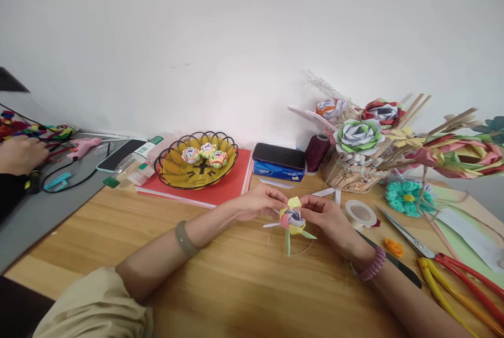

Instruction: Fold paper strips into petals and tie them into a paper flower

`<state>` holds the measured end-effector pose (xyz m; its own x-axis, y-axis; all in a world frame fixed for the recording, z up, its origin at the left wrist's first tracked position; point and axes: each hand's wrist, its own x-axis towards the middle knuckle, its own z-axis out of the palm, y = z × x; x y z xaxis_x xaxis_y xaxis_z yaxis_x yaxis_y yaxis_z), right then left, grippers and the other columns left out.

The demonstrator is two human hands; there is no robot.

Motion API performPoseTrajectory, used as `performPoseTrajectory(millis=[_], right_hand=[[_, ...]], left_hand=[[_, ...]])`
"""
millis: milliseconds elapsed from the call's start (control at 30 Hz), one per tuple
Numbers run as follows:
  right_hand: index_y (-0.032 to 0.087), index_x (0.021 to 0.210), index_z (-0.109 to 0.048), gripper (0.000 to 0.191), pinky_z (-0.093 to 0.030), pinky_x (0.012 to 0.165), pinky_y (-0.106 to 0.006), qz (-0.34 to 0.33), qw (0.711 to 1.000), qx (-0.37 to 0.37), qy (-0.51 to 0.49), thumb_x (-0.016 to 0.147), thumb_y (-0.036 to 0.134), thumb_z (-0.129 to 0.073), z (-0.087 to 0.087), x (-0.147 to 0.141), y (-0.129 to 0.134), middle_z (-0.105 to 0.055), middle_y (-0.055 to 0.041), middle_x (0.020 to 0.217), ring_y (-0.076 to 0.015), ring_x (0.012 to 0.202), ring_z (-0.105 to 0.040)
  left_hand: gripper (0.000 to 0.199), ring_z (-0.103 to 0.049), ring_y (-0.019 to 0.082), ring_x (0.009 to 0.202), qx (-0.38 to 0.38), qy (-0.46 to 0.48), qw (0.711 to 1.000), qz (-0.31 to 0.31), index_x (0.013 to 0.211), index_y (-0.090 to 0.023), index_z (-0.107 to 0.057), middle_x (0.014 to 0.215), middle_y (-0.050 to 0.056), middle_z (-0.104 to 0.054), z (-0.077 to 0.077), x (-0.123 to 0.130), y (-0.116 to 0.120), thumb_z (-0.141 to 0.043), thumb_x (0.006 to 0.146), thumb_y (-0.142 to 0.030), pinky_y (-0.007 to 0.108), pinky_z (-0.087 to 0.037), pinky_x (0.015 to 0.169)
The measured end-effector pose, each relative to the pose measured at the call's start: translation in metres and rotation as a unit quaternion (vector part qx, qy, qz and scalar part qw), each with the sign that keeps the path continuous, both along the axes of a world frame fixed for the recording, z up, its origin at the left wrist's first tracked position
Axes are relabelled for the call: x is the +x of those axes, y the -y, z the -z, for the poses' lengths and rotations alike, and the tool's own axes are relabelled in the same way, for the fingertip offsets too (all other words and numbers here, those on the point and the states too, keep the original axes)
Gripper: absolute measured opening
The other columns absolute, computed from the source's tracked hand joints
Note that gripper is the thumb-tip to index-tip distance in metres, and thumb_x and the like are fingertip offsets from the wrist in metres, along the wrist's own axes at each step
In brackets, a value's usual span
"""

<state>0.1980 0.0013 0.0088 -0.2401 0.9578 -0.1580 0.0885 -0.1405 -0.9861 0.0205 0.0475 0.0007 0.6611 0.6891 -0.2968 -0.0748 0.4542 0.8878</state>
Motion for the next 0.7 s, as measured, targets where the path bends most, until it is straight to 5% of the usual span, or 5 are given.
performPoseTrajectory(millis=[700], right_hand=[[0.018,0.076,-0.056,0.03,-0.044,0.057,-0.027,0.007,0.991,0.085,0.101,0.069,0.046,-0.062,0.009,-0.005,0.006,-0.06,-0.0014,0.068,-0.0149,0.062,-0.055]], left_hand=[[0.005,-0.051,0.008,0.055,0.222,-0.155,0.961,-0.053,0.058,-0.011,-0.06,0.058,-0.001,-0.059,-0.007,0.006,0.002,-0.062,0.054,-0.01,0.02,-0.039,0.054]])
